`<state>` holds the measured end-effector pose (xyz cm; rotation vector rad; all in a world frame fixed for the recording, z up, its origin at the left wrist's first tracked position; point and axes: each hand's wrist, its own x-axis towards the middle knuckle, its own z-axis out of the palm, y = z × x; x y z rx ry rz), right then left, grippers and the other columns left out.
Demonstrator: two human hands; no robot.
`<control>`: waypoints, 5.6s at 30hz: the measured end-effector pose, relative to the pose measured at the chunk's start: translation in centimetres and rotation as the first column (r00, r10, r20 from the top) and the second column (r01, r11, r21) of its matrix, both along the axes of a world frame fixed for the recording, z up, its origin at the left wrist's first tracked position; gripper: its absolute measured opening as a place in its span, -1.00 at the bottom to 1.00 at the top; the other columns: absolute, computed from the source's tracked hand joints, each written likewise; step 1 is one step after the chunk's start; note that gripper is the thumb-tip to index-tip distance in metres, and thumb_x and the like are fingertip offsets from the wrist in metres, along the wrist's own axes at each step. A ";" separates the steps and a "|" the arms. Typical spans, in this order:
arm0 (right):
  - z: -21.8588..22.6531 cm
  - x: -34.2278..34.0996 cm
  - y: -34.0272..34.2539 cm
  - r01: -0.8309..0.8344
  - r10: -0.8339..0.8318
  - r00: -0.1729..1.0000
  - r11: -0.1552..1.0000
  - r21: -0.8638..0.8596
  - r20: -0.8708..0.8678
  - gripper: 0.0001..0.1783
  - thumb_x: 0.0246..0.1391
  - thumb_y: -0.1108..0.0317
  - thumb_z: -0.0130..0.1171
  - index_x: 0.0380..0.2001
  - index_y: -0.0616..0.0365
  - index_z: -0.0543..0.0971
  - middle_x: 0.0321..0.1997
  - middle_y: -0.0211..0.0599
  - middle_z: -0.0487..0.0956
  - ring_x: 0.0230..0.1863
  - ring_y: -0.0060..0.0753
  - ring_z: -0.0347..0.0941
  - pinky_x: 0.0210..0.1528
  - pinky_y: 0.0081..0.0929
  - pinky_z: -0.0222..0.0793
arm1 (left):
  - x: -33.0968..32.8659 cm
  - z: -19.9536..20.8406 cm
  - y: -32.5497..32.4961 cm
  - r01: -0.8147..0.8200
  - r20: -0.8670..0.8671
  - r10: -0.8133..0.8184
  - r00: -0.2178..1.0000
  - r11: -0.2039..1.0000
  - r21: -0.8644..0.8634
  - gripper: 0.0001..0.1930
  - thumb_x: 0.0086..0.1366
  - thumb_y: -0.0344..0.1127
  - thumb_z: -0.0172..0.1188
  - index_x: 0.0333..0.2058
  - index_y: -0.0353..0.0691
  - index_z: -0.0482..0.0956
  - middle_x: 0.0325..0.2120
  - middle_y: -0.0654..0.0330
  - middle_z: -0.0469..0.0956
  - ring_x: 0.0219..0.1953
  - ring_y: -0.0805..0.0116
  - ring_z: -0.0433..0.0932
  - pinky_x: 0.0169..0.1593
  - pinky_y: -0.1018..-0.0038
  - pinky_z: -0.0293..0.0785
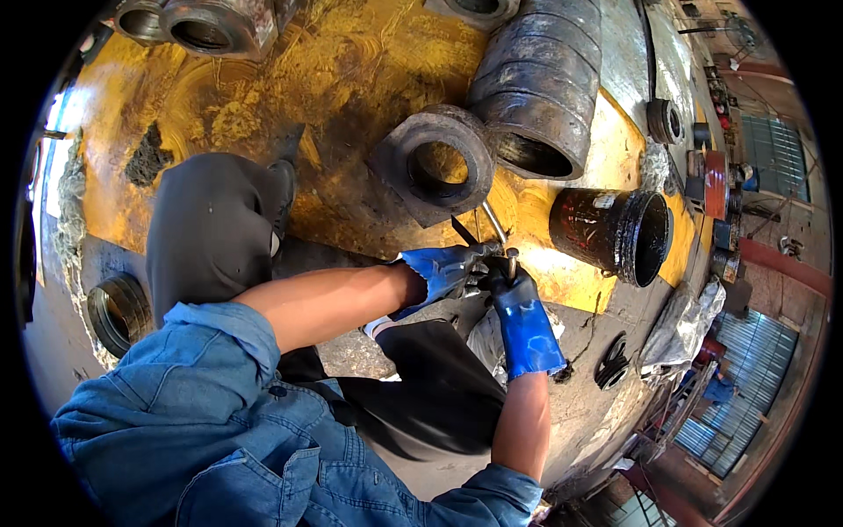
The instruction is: The person is cleaning cylindrical metal parts using a wire brush and a hammer. They scrub the surfaces and edges of the parts, occasionally tapping them with the hammer, and then place them back in a stack.
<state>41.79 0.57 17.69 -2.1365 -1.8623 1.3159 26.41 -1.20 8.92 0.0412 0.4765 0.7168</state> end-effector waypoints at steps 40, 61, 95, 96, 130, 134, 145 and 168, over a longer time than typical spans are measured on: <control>-6.8 3.0 6.5 -0.018 -0.002 0.973 0.996 0.082 0.233 -0.64 0.25 0.04 0.22 -0.18 0.12 0.71 -0.38 -0.04 0.72 -0.33 -0.09 0.70 -0.22 -0.18 0.55 | 1.8 -2.0 5.7 -0.085 0.071 0.106 0.992 0.965 -0.249 -0.61 0.57 0.06 -0.12 -0.01 0.01 0.62 -0.45 0.39 0.54 -0.50 0.66 0.36 -0.45 0.64 0.28; -8.6 -4.5 2.4 -0.122 0.099 0.789 0.992 -0.003 0.606 -0.63 0.26 -0.14 0.11 -0.04 -0.29 0.67 -0.20 0.01 0.71 -0.08 0.16 0.64 -0.07 -0.03 0.55 | -2.4 -6.3 1.9 -0.139 -0.029 0.136 0.990 0.957 -0.256 -0.76 0.54 -0.06 0.01 -0.19 -0.02 0.57 -0.48 0.39 0.50 -0.52 0.64 0.40 -0.47 0.67 0.32; -11.0 -5.4 2.4 -0.116 0.140 0.872 0.990 -0.080 0.468 -0.62 0.20 0.08 0.20 0.08 -0.25 0.65 -0.11 -0.10 0.72 -0.06 0.03 0.66 0.00 -0.13 0.56 | -3.5 -9.4 -0.7 -0.282 -0.028 0.284 0.958 0.927 -0.246 -0.77 0.53 -0.18 -0.01 -0.07 -0.14 0.56 -0.40 0.32 0.53 -0.40 0.53 0.47 -0.37 0.60 0.43; -11.3 -5.9 2.2 -0.112 0.130 0.867 0.991 -0.067 0.480 -0.63 0.20 0.07 0.21 0.06 -0.24 0.65 -0.12 -0.10 0.72 -0.07 0.03 0.66 -0.01 -0.13 0.57 | -4.0 -9.5 -0.8 -0.237 -0.090 0.224 0.970 0.958 -0.163 -0.78 0.52 -0.19 0.00 -0.11 -0.14 0.56 -0.42 0.33 0.53 -0.41 0.52 0.47 -0.38 0.59 0.41; -21.8 -7.9 -8.1 0.172 -0.173 0.985 0.976 0.131 -0.003 -0.68 0.35 0.27 0.13 0.06 0.19 0.63 -0.27 -0.26 0.70 -0.37 -0.40 0.58 -0.39 -0.39 0.46 | -0.8 -22.5 -3.3 -0.222 -0.148 0.180 0.972 0.907 -0.358 -0.73 0.37 -0.12 0.27 -0.20 -0.22 0.66 -0.45 0.13 0.67 -0.48 0.25 0.60 -0.40 0.34 0.52; -21.0 -9.2 -8.4 0.222 -0.211 0.975 0.942 0.250 -0.070 -0.72 0.33 0.34 0.12 0.00 0.21 0.64 -0.23 -0.24 0.70 -0.28 -0.35 0.59 -0.20 -0.38 0.48 | -2.8 -19.1 -2.3 -0.215 -0.146 0.165 0.975 0.865 -0.453 -0.73 0.38 -0.13 0.25 -0.17 -0.25 0.62 -0.42 0.12 0.64 -0.48 0.25 0.60 -0.44 0.27 0.54; -18.8 -6.6 0.6 -0.034 0.045 0.998 0.960 0.278 -0.033 -0.70 0.18 0.28 0.24 -0.06 0.17 0.62 -0.49 -0.32 0.64 -0.62 -0.47 0.49 -0.62 -0.40 0.37 | -3.4 -14.6 3.5 -0.515 -0.125 0.522 0.844 0.722 -0.463 -0.69 0.49 -0.11 0.10 -0.12 -0.24 0.63 -0.36 0.17 0.67 -0.37 0.33 0.63 -0.23 0.40 0.57; -7.5 -19.2 8.2 -0.078 0.049 0.957 0.993 0.091 0.287 -0.60 0.28 0.23 0.19 0.06 0.27 0.63 -0.17 -0.10 0.72 -0.18 -0.40 0.62 -0.12 -0.36 0.53 | -11.3 -8.7 7.0 -0.550 -0.042 0.550 0.834 0.823 -0.144 -0.69 0.57 -0.15 -0.10 -0.09 -0.16 0.60 -0.27 0.27 0.62 -0.27 0.51 0.53 -0.14 0.50 0.46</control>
